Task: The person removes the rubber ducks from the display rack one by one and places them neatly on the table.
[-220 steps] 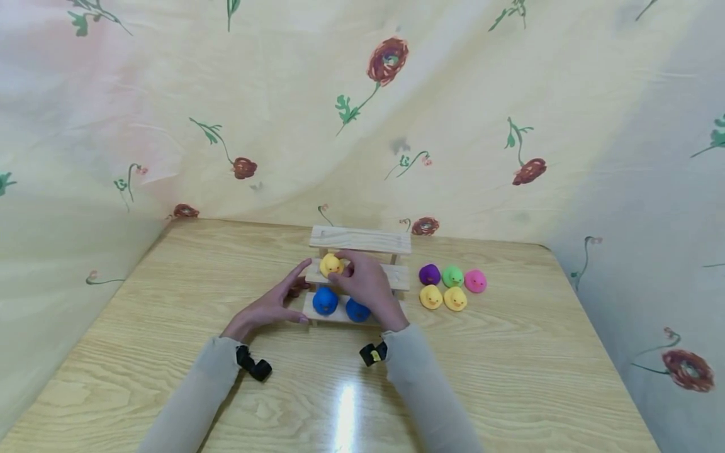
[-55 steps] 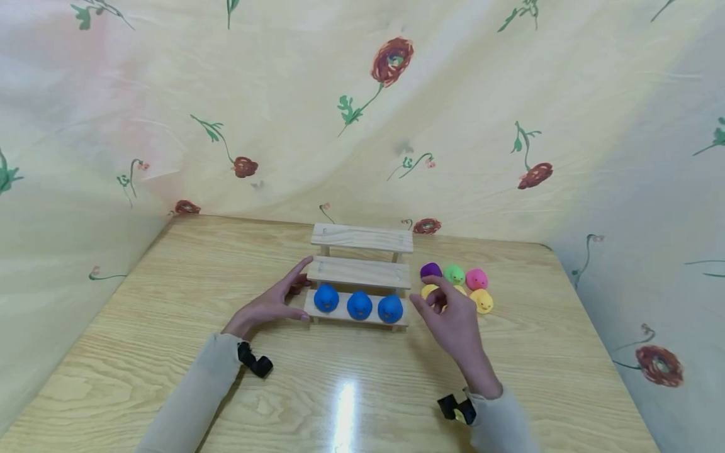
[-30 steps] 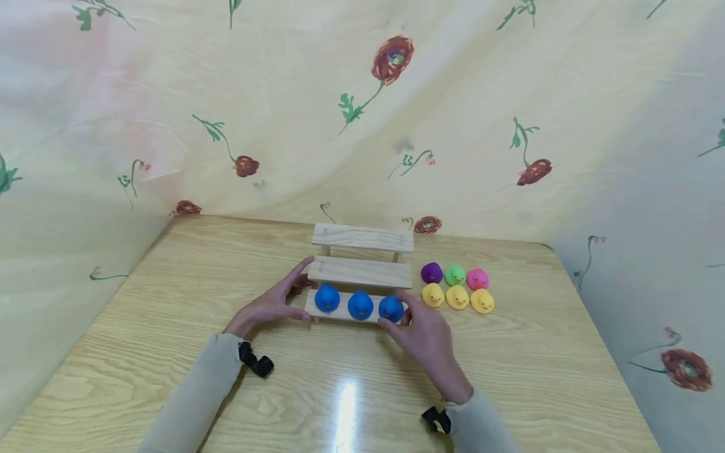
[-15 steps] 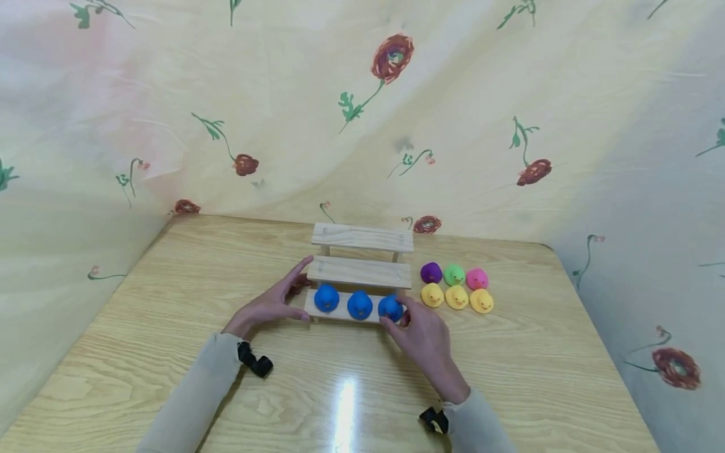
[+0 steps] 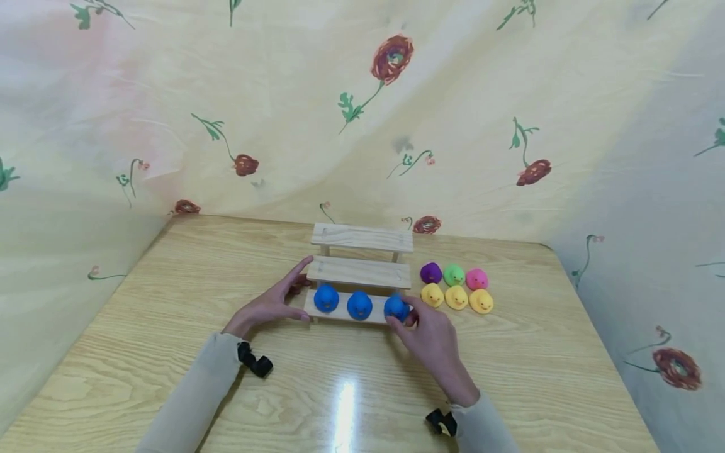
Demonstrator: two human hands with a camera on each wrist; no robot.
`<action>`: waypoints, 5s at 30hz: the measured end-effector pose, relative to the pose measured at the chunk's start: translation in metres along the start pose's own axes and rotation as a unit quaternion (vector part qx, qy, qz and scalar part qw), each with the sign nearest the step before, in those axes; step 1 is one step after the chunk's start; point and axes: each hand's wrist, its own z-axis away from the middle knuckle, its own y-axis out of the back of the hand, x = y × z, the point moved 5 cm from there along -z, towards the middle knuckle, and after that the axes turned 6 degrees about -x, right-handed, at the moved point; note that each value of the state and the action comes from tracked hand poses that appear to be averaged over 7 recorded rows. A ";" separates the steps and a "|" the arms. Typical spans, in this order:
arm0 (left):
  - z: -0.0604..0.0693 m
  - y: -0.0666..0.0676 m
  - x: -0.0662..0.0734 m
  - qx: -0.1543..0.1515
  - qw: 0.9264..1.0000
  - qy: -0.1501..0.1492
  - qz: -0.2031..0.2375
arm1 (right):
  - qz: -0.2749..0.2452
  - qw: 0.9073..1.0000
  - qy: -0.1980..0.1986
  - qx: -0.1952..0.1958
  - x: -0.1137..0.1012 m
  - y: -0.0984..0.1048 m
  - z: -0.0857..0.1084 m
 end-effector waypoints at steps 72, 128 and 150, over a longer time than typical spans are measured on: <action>-0.001 0.000 -0.001 -0.001 1.000 0.008 -0.006 | -0.005 0.994 -0.063 -0.084 0.075 0.018 0.011; -0.003 0.001 0.000 -0.004 1.000 0.011 0.004 | -0.086 0.983 0.029 -0.160 -0.034 -0.031 -0.031; -0.001 0.002 0.000 -0.005 1.000 0.010 0.001 | -0.083 0.986 0.016 -0.145 -0.037 -0.032 -0.030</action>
